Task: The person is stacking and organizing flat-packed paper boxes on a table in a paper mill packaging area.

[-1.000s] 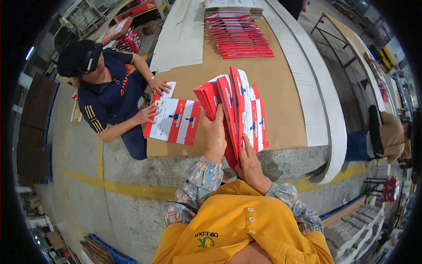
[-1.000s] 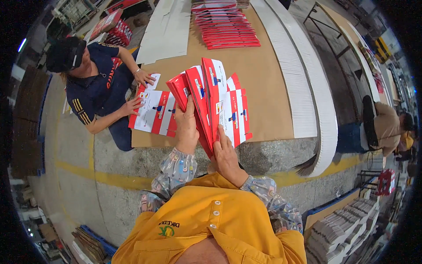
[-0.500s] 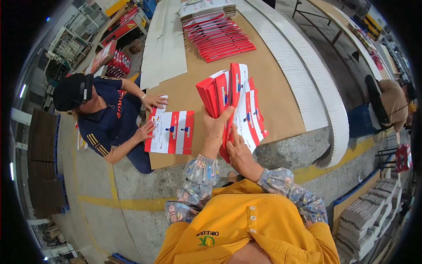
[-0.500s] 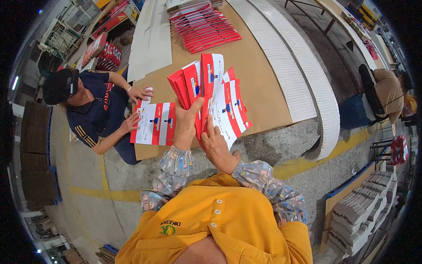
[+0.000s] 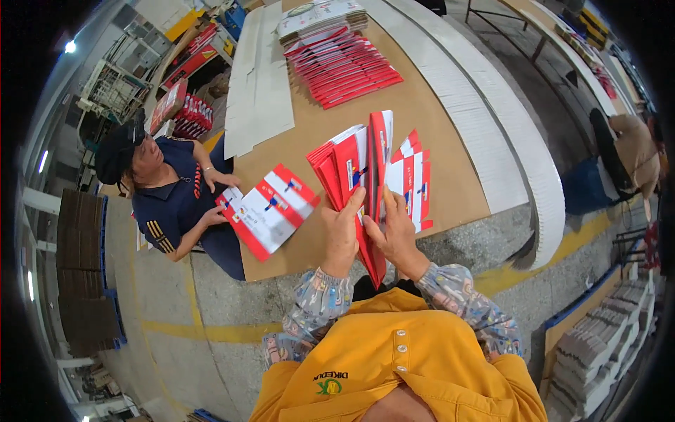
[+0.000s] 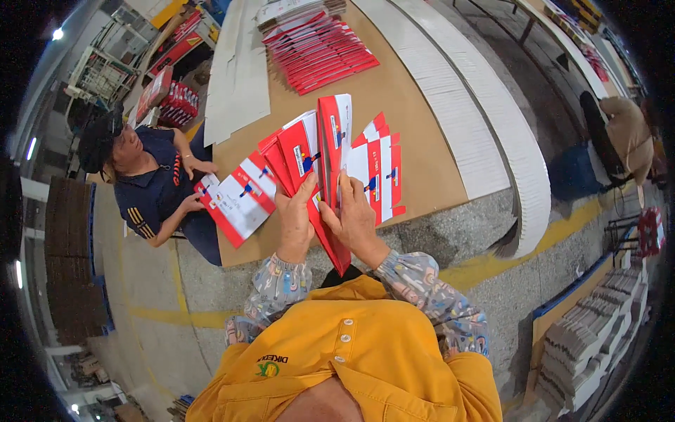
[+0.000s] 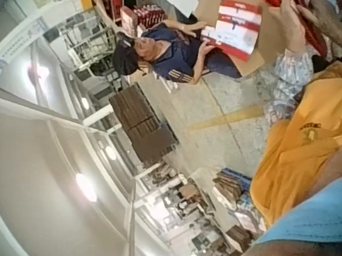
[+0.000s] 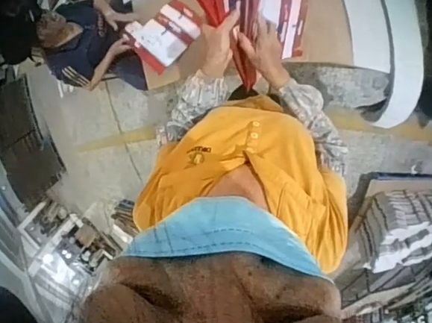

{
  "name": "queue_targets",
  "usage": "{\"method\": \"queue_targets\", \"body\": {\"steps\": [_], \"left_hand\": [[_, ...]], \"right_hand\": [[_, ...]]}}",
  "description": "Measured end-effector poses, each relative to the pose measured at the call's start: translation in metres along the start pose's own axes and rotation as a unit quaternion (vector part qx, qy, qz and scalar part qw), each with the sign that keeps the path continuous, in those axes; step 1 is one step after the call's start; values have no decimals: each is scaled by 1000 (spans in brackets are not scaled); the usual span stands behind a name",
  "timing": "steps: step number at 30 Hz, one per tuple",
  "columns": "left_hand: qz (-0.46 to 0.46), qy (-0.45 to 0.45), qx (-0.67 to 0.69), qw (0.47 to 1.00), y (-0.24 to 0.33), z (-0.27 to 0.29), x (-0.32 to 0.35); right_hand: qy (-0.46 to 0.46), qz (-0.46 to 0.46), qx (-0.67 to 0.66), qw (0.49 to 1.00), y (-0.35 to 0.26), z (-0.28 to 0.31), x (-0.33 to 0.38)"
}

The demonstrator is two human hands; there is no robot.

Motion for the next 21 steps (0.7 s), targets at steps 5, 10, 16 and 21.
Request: {"method": "queue_targets", "body": {"steps": [5, 10, 16, 21], "left_hand": [[12, -76, 11, 997, 4, -34, 0], [54, -108, 63, 991, -13, -53, -11], [97, -169, 82, 977, -43, -71, -5], [164, -252, 119, 946, -38, -98, 5]], "right_hand": [[151, 46, 16, 987, 9, 41, 17], [277, 6, -8, 961, 23, 61, 30], [318, 40, 210, 924, -6, 46, 42], [325, -12, 219, 920, -9, 54, 45]]}}
Point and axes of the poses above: each hand's wrist, its own x-axis away from the middle knuckle, its own z-axis out of the back of the hand, y = z × x, the point moved 6 cm from there along -x, towards the middle knuckle, and after that the axes turned 14 degrees about -z, right-handed, at the moved point
